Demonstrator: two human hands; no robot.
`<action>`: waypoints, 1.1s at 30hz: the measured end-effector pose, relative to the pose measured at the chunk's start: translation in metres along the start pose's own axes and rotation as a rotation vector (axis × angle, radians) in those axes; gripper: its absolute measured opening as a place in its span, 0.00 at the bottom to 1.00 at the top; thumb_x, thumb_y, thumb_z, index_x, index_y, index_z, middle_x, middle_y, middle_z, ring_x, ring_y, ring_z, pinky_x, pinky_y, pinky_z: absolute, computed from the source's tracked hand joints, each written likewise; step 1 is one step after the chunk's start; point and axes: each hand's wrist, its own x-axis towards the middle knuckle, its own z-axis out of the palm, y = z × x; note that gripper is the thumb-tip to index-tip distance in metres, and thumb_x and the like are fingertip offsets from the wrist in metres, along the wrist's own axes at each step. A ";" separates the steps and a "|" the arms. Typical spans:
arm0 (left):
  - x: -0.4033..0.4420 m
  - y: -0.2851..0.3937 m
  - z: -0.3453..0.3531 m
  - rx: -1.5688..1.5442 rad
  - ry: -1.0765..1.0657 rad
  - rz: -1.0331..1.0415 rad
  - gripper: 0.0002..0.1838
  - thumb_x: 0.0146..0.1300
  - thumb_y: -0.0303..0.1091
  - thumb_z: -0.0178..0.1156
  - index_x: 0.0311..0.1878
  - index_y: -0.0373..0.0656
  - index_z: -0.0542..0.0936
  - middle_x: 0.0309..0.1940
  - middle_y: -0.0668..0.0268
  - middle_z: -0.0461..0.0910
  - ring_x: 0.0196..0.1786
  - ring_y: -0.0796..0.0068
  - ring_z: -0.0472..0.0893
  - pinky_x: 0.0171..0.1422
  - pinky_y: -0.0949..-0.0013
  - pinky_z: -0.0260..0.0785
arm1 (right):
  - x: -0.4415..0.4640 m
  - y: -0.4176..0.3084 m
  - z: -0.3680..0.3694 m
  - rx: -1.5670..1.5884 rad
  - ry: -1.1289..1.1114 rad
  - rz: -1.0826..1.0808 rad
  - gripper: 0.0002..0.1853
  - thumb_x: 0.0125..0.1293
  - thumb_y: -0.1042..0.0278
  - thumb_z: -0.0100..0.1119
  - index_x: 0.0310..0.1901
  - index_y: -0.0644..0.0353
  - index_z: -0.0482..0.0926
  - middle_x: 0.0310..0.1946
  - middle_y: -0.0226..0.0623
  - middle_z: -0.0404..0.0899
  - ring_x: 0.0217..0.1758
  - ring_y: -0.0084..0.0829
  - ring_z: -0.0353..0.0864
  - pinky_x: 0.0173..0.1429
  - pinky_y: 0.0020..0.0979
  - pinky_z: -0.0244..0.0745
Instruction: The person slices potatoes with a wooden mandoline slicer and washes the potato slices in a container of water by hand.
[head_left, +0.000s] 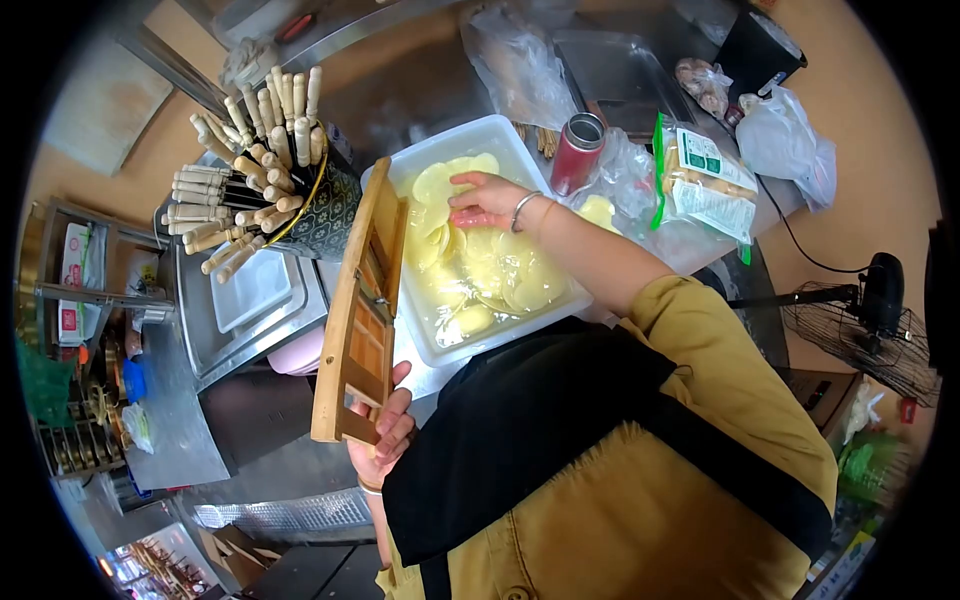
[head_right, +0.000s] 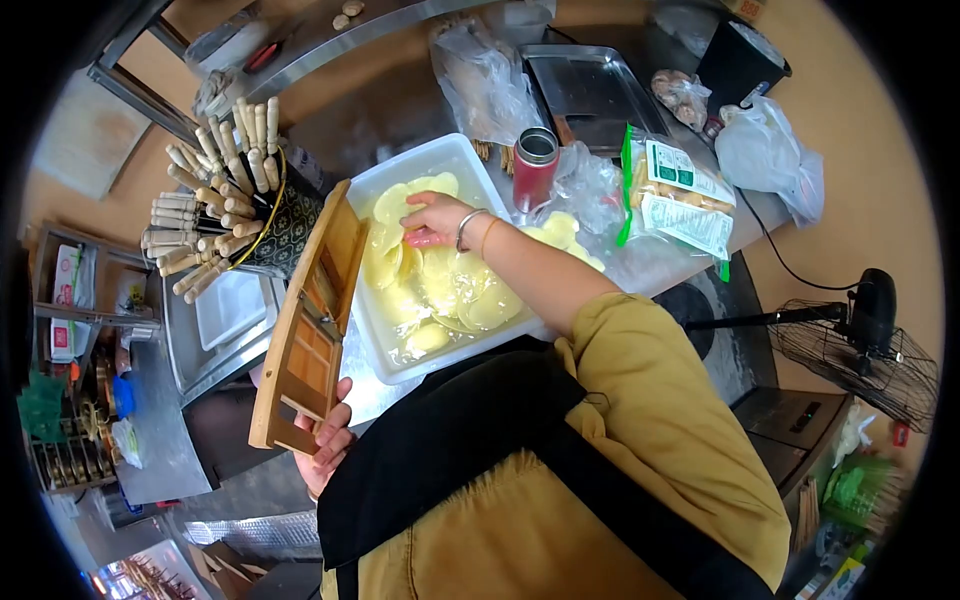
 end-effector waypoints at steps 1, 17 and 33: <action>0.000 0.000 0.000 0.009 0.001 0.004 0.32 0.71 0.43 0.46 0.67 0.26 0.52 0.24 0.64 0.62 0.17 0.79 0.64 0.15 0.82 0.63 | -0.004 -0.002 -0.004 -0.152 -0.029 -0.079 0.37 0.56 0.68 0.64 0.66 0.63 0.57 0.44 0.46 0.76 0.48 0.34 0.79 0.50 0.31 0.78; 0.004 0.002 0.002 -0.025 0.011 -0.038 0.32 0.72 0.43 0.44 0.66 0.25 0.52 0.24 0.64 0.62 0.17 0.79 0.65 0.15 0.81 0.64 | -0.049 0.073 -0.041 -1.214 0.073 0.042 0.37 0.46 0.60 0.70 0.57 0.68 0.67 0.49 0.50 0.75 0.53 0.43 0.75 0.56 0.35 0.70; 0.003 0.002 0.005 0.010 0.024 -0.032 0.32 0.71 0.42 0.47 0.66 0.25 0.52 0.24 0.64 0.62 0.16 0.81 0.65 0.15 0.82 0.63 | -0.033 0.006 -0.014 -0.245 0.274 0.048 0.25 0.55 0.73 0.64 0.53 0.71 0.67 0.43 0.43 0.76 0.42 0.32 0.81 0.40 0.29 0.79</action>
